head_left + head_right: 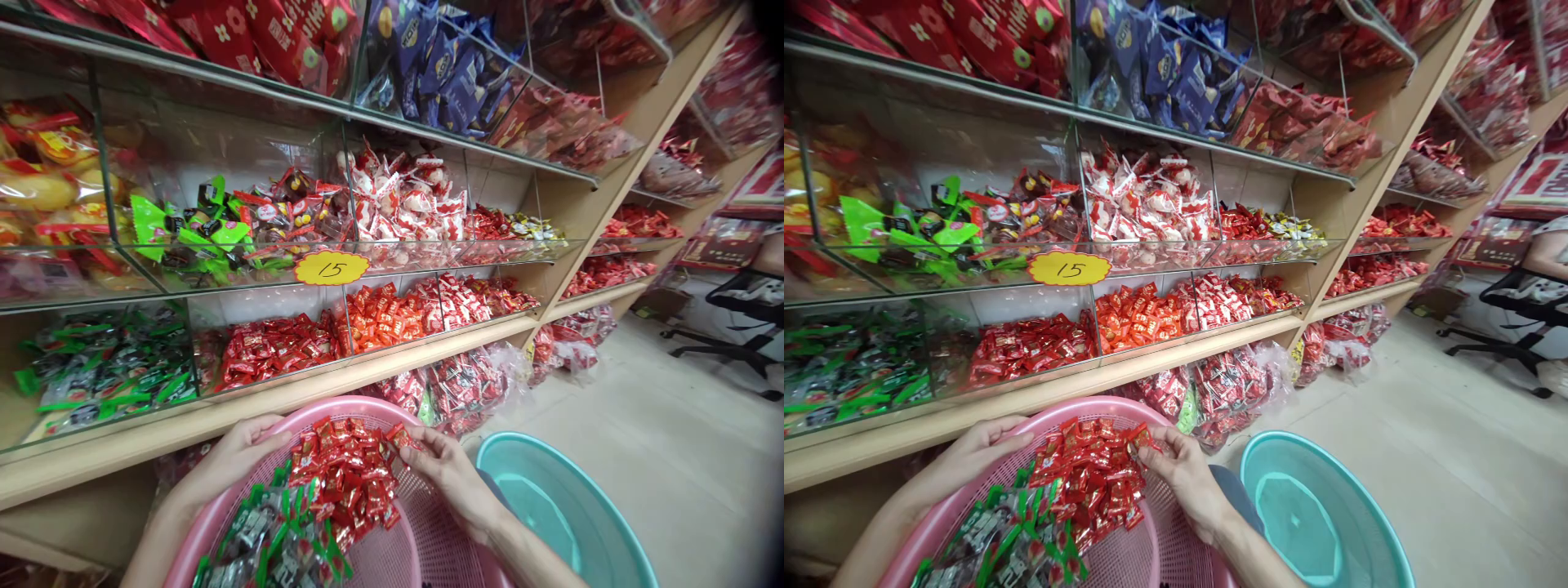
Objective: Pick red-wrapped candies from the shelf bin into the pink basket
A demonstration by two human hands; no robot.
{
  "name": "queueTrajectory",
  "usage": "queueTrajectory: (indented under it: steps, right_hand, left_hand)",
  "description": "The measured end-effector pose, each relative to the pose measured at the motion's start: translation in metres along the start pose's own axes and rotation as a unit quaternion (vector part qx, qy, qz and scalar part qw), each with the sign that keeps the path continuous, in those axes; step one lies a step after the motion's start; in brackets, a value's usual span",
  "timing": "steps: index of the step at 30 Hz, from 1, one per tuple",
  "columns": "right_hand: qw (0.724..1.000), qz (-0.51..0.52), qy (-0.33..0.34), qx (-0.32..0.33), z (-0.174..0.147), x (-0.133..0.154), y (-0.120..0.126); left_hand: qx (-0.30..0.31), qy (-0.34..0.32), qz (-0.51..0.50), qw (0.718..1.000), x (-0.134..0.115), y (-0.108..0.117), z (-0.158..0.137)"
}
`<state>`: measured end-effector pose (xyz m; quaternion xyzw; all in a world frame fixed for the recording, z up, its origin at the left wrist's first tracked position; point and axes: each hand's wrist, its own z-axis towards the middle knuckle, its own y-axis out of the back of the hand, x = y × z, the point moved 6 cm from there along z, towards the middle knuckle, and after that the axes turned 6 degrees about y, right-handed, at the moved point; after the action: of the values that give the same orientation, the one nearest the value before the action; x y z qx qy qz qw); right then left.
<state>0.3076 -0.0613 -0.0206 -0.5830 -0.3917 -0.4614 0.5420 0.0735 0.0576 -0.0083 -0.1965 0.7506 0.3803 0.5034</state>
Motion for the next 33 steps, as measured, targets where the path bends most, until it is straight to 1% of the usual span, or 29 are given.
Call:
queueTrajectory:
  steps: [4, 8, 16, 19, 21, 24, 33]
  right_hand:
    - [0.999, 0.037, -0.005, -0.02, -0.0009, 0.0, 0.0042]
    - [0.998, 0.059, -0.009, -0.021, -0.0024, 0.0051, 0.0031]
    - [0.999, 0.045, -0.027, -0.012, -0.0058, -0.0005, -0.0008]
    - [0.999, 0.041, -0.027, -0.016, -0.0062, -0.0021, -0.0005]
    - [0.999, 0.035, -0.023, -0.014, -0.006, -0.0014, -0.001]
    - [1.0, 0.023, -0.015, -0.01, -0.0055, 0.0011, -0.002]
    - [0.999, 0.013, -0.025, -0.016, -0.0061, 0.003, -0.0011]
  left_hand:
    - [0.001, 0.005, -0.004, 1.0, 0.0011, 0.0009, -0.0012]
    - [0.006, 0.004, -0.008, 1.0, 0.0001, 0.0009, -0.004]
    - [0.006, 0.013, -0.017, 1.0, -0.0003, -0.0011, -0.0036]
    - [-0.006, 0.007, -0.011, 1.0, -0.0004, -0.0006, -0.0028]
    - [-0.011, 0.0, -0.007, 1.0, -0.0024, -0.0004, -0.0034]
    - [0.003, -0.007, -0.02, 1.0, -0.0064, -0.0022, -0.0048]
    - [-0.002, 0.001, -0.019, 1.0, -0.0063, -0.0016, -0.0047]
